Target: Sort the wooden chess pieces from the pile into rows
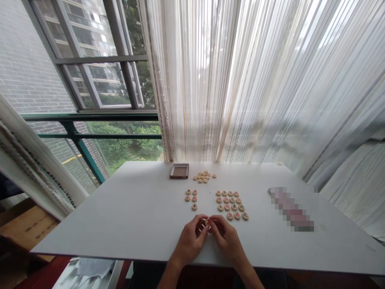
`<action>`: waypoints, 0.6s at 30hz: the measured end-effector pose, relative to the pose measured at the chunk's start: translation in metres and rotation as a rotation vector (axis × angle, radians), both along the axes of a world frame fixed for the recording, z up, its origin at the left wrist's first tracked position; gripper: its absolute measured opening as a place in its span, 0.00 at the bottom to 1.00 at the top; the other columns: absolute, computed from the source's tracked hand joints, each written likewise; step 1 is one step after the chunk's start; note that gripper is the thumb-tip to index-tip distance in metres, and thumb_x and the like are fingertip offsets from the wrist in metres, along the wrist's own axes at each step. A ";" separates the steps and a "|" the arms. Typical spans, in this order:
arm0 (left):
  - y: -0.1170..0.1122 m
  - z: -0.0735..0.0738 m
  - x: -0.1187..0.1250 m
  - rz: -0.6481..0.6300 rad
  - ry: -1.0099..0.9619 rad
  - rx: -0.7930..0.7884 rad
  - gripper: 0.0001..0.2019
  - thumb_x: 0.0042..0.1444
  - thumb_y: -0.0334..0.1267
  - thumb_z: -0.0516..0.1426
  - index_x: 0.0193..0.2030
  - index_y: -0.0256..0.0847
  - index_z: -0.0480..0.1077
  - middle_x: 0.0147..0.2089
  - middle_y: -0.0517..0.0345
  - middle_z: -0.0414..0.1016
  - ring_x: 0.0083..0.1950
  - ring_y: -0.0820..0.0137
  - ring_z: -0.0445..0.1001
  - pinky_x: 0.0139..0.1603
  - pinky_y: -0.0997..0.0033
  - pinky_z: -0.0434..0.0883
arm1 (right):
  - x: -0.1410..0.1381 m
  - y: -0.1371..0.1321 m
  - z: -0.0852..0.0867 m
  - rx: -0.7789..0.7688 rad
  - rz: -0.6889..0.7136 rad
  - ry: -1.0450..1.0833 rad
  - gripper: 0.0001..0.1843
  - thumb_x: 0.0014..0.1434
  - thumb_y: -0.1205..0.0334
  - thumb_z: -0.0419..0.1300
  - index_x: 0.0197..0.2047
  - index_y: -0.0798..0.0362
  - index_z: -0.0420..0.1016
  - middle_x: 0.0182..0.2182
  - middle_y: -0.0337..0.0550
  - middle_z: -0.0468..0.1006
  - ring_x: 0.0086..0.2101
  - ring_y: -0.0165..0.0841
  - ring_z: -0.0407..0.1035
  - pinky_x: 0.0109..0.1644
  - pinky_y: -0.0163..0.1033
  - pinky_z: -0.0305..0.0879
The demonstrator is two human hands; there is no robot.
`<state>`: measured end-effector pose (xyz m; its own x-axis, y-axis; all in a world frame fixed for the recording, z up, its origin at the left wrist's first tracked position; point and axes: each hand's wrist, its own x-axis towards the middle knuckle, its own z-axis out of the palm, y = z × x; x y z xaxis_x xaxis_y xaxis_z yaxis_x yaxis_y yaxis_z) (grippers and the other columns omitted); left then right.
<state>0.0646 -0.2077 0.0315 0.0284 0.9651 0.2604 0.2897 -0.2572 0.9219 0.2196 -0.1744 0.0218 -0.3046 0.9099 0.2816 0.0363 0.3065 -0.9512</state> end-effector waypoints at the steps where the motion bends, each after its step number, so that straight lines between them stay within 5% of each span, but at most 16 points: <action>1: 0.000 0.000 0.000 0.006 0.014 0.003 0.13 0.63 0.44 0.55 0.51 0.41 0.70 0.38 0.54 0.79 0.36 0.68 0.77 0.38 0.72 0.73 | 0.000 0.000 0.000 -0.008 -0.006 0.000 0.16 0.62 0.47 0.59 0.43 0.50 0.75 0.38 0.48 0.82 0.37 0.41 0.77 0.43 0.43 0.75; 11: -0.004 0.005 0.000 -0.011 0.116 0.028 0.09 0.61 0.40 0.56 0.47 0.43 0.71 0.36 0.57 0.79 0.34 0.69 0.75 0.36 0.73 0.71 | 0.001 0.002 -0.003 -0.043 -0.064 -0.057 0.16 0.59 0.46 0.62 0.34 0.51 0.74 0.28 0.41 0.79 0.29 0.36 0.74 0.33 0.36 0.70; 18: -0.002 0.004 0.000 0.000 0.037 0.019 0.11 0.63 0.42 0.56 0.50 0.43 0.70 0.38 0.55 0.79 0.36 0.68 0.77 0.37 0.73 0.72 | 0.002 -0.001 0.001 -0.013 0.030 0.008 0.12 0.64 0.52 0.58 0.45 0.50 0.73 0.40 0.47 0.80 0.39 0.39 0.76 0.45 0.41 0.73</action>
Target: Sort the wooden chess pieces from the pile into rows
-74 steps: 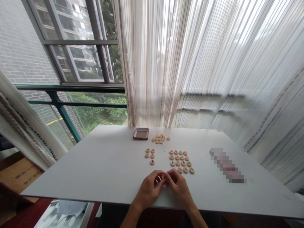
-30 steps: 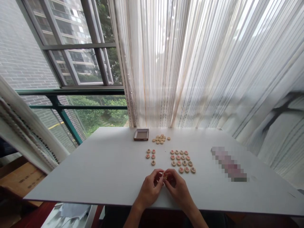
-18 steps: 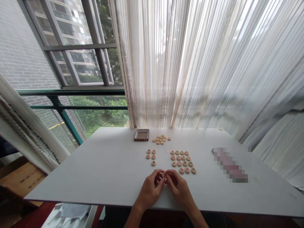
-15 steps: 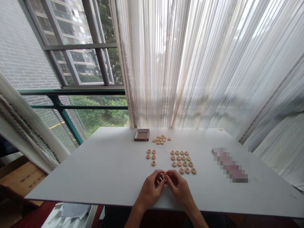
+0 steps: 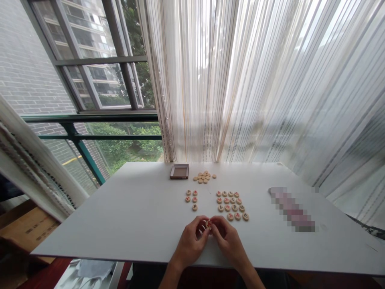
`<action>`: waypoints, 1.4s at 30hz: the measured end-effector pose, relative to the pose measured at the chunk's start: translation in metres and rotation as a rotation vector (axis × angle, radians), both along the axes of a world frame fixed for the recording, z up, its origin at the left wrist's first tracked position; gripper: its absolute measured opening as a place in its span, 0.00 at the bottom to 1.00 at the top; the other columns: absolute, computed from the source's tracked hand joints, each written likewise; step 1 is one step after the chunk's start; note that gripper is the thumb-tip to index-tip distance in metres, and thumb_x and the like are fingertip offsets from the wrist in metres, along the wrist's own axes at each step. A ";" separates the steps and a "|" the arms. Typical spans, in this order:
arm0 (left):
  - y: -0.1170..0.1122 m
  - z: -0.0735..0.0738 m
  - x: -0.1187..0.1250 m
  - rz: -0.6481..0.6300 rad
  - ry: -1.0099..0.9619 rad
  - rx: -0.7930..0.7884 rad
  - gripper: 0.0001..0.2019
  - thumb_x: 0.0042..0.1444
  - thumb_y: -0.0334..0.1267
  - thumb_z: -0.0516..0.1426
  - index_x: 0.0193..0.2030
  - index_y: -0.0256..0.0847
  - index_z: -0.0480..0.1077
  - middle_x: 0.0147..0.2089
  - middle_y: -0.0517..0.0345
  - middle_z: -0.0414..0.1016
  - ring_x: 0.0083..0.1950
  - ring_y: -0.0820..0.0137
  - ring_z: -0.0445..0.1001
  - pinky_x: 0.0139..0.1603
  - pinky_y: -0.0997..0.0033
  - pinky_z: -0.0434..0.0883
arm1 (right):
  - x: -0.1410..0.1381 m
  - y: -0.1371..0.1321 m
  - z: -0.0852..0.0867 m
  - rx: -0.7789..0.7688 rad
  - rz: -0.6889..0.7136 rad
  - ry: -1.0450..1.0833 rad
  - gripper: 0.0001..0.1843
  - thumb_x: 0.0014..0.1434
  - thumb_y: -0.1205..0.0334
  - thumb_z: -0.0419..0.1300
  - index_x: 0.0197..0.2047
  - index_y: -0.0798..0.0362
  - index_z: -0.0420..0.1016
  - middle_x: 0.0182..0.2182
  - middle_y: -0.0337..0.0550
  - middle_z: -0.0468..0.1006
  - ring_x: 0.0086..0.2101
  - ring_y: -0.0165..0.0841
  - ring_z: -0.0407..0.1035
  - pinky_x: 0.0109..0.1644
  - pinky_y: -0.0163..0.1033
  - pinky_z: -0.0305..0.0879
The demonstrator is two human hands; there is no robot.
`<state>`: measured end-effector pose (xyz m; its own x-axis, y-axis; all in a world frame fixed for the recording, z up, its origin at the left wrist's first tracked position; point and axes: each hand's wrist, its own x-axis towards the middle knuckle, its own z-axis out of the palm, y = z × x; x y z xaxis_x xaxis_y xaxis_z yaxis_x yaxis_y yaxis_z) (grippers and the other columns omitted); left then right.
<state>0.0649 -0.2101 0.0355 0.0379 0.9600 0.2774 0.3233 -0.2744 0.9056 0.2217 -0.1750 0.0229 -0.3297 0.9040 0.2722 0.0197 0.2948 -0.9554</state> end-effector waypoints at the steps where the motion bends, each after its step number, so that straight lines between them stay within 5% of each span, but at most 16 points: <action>1: 0.000 0.000 -0.001 0.002 -0.010 0.000 0.12 0.63 0.42 0.56 0.50 0.42 0.70 0.39 0.55 0.79 0.36 0.68 0.77 0.38 0.73 0.72 | 0.000 0.000 0.001 0.011 0.008 -0.001 0.12 0.64 0.53 0.58 0.46 0.50 0.72 0.41 0.47 0.80 0.40 0.39 0.76 0.46 0.41 0.73; 10: 0.002 -0.006 -0.003 -0.006 -0.051 -0.023 0.13 0.64 0.43 0.54 0.52 0.41 0.70 0.40 0.54 0.79 0.37 0.68 0.77 0.40 0.73 0.72 | -0.002 0.001 -0.002 0.059 0.009 -0.060 0.10 0.63 0.58 0.60 0.47 0.51 0.71 0.38 0.44 0.79 0.36 0.36 0.76 0.42 0.38 0.73; 19: 0.004 -0.007 -0.001 0.035 -0.084 -0.046 0.12 0.61 0.47 0.57 0.42 0.40 0.70 0.31 0.56 0.78 0.32 0.68 0.77 0.34 0.74 0.71 | -0.004 -0.002 -0.008 0.199 -0.007 -0.172 0.07 0.60 0.66 0.59 0.44 0.50 0.70 0.34 0.40 0.77 0.33 0.33 0.73 0.39 0.36 0.70; 32: 0.003 -0.007 -0.003 -0.026 -0.071 -0.016 0.13 0.65 0.44 0.53 0.51 0.41 0.69 0.41 0.53 0.78 0.37 0.68 0.78 0.41 0.72 0.73 | -0.002 0.000 -0.003 0.100 -0.022 -0.119 0.10 0.63 0.58 0.59 0.47 0.50 0.70 0.36 0.43 0.78 0.34 0.34 0.75 0.39 0.37 0.72; 42: 0.001 -0.005 0.000 -0.010 -0.002 -0.007 0.13 0.63 0.44 0.56 0.51 0.42 0.70 0.39 0.55 0.79 0.35 0.70 0.76 0.37 0.74 0.71 | 0.000 0.001 -0.001 0.022 -0.034 -0.051 0.12 0.64 0.52 0.58 0.43 0.52 0.73 0.37 0.47 0.80 0.37 0.38 0.76 0.43 0.39 0.72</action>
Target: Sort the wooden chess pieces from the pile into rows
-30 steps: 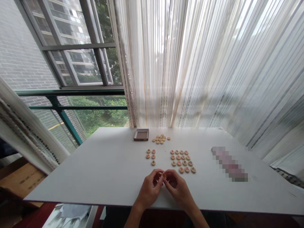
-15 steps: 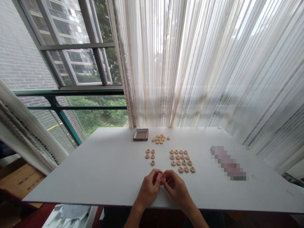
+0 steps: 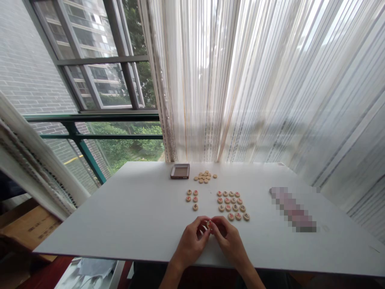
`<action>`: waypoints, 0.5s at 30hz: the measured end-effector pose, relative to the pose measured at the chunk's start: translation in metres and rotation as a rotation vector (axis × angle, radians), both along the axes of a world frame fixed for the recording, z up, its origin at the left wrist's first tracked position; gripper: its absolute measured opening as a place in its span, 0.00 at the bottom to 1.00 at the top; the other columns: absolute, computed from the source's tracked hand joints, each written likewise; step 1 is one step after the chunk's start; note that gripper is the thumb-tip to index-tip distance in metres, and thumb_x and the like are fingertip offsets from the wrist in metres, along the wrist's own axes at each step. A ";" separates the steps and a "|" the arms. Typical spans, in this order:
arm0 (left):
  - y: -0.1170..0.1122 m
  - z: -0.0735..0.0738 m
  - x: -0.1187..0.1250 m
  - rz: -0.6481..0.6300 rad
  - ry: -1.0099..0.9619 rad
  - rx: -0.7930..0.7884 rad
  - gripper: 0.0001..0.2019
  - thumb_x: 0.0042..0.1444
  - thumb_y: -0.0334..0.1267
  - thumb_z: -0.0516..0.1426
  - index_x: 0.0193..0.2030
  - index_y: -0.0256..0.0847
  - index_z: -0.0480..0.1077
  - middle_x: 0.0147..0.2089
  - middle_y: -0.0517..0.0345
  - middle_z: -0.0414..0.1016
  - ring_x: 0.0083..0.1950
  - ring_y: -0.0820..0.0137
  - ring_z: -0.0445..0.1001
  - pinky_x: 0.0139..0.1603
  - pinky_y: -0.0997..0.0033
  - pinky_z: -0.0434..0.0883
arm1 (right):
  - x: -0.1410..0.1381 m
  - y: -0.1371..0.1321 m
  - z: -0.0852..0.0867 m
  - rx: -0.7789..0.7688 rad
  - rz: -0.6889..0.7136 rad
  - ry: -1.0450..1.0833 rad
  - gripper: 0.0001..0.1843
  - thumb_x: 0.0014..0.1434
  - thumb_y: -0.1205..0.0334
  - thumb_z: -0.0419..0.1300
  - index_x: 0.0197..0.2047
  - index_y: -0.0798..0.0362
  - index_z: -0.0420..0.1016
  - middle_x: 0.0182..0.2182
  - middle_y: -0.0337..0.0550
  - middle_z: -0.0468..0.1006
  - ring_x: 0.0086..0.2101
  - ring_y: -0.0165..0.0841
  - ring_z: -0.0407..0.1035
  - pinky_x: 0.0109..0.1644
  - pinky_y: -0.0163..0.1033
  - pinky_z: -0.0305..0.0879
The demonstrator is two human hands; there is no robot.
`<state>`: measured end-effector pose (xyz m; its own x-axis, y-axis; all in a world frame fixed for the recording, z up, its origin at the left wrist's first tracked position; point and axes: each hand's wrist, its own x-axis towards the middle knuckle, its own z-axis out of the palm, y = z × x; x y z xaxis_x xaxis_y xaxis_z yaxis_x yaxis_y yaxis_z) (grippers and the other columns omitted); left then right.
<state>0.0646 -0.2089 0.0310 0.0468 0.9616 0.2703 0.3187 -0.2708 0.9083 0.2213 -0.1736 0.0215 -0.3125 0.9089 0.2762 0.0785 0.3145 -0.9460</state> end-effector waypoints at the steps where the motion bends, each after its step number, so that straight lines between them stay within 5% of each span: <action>1: 0.000 0.000 0.000 0.001 0.006 0.001 0.13 0.63 0.44 0.56 0.51 0.42 0.70 0.39 0.55 0.79 0.35 0.70 0.75 0.36 0.74 0.71 | 0.000 0.000 -0.001 -0.002 -0.007 -0.004 0.12 0.63 0.52 0.59 0.43 0.52 0.74 0.36 0.46 0.80 0.37 0.38 0.76 0.42 0.39 0.72; 8: -0.004 0.003 0.000 -0.015 0.066 0.009 0.11 0.61 0.42 0.58 0.48 0.44 0.72 0.39 0.57 0.80 0.35 0.71 0.75 0.36 0.75 0.70 | 0.001 -0.001 -0.003 -0.031 -0.067 -0.041 0.15 0.61 0.49 0.61 0.35 0.53 0.73 0.28 0.41 0.78 0.30 0.34 0.73 0.33 0.34 0.68; 15: -0.003 0.006 0.001 0.001 0.007 0.006 0.11 0.62 0.43 0.57 0.48 0.43 0.71 0.38 0.56 0.80 0.35 0.70 0.76 0.36 0.74 0.72 | 0.001 -0.001 0.000 -0.024 -0.014 0.013 0.14 0.65 0.50 0.56 0.41 0.52 0.73 0.33 0.44 0.79 0.34 0.36 0.75 0.39 0.37 0.72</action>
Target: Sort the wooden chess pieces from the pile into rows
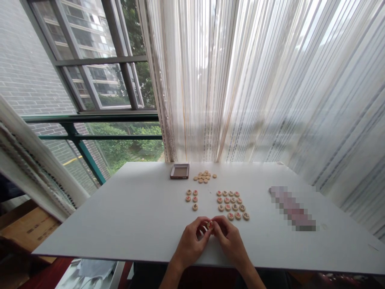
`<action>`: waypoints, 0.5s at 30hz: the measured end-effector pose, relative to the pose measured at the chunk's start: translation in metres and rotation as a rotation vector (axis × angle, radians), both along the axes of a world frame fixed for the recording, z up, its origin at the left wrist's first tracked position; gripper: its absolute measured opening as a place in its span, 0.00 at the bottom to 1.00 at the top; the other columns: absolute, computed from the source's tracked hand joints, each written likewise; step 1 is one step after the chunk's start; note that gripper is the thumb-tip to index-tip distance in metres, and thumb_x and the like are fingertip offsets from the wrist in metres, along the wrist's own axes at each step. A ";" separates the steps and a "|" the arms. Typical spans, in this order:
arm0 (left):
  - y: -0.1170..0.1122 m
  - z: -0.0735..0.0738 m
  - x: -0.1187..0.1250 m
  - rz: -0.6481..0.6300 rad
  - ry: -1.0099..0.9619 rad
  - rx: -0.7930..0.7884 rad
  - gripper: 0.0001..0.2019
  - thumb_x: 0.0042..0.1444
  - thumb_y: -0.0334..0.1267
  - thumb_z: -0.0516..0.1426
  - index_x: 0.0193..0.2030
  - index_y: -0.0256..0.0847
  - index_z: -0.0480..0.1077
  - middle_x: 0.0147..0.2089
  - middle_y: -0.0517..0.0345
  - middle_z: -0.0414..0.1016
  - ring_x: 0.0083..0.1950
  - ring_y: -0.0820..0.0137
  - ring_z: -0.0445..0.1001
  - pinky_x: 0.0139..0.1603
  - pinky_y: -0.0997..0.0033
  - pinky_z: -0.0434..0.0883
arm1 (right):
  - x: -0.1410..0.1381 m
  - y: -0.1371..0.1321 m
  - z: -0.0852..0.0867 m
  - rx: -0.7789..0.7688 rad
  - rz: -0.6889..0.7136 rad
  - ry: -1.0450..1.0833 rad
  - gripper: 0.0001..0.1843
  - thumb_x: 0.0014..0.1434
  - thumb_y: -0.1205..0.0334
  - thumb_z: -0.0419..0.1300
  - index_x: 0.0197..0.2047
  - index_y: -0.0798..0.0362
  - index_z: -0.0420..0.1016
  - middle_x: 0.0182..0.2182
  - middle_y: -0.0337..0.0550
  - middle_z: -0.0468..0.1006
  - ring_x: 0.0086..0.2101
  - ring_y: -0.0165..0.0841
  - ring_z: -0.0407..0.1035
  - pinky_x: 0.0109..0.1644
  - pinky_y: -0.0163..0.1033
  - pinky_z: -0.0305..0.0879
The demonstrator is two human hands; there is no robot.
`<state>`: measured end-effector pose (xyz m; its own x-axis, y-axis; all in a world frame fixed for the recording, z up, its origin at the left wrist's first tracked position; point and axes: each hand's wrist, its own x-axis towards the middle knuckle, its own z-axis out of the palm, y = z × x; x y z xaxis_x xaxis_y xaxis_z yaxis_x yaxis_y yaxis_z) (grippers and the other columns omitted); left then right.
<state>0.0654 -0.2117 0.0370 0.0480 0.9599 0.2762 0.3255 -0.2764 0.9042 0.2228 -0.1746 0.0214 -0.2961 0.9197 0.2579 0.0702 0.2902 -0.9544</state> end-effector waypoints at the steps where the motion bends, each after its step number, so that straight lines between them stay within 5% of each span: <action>1: 0.000 0.000 0.000 0.006 -0.015 -0.002 0.11 0.62 0.43 0.57 0.48 0.42 0.72 0.39 0.56 0.80 0.35 0.69 0.76 0.36 0.74 0.72 | 0.000 0.000 0.001 0.005 0.012 0.016 0.14 0.66 0.51 0.56 0.42 0.52 0.73 0.36 0.45 0.80 0.36 0.37 0.76 0.42 0.38 0.72; 5: 0.002 -0.002 -0.002 0.024 -0.062 -0.018 0.13 0.62 0.45 0.57 0.50 0.42 0.72 0.40 0.54 0.79 0.35 0.69 0.77 0.37 0.73 0.73 | -0.001 -0.002 0.003 0.024 0.050 0.053 0.13 0.64 0.52 0.59 0.47 0.51 0.72 0.41 0.48 0.80 0.41 0.39 0.76 0.47 0.42 0.74; 15: 0.005 -0.010 -0.004 0.022 -0.134 -0.048 0.15 0.62 0.46 0.57 0.51 0.41 0.71 0.42 0.51 0.80 0.34 0.69 0.77 0.36 0.73 0.72 | -0.002 0.000 0.000 0.086 0.057 -0.015 0.11 0.64 0.57 0.58 0.47 0.51 0.72 0.39 0.46 0.79 0.38 0.36 0.76 0.43 0.39 0.74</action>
<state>0.0610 -0.2064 0.0267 -0.0075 0.9725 0.2326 0.2063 -0.2261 0.9520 0.2206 -0.1750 0.0214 -0.3522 0.8759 0.3299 0.0655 0.3747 -0.9248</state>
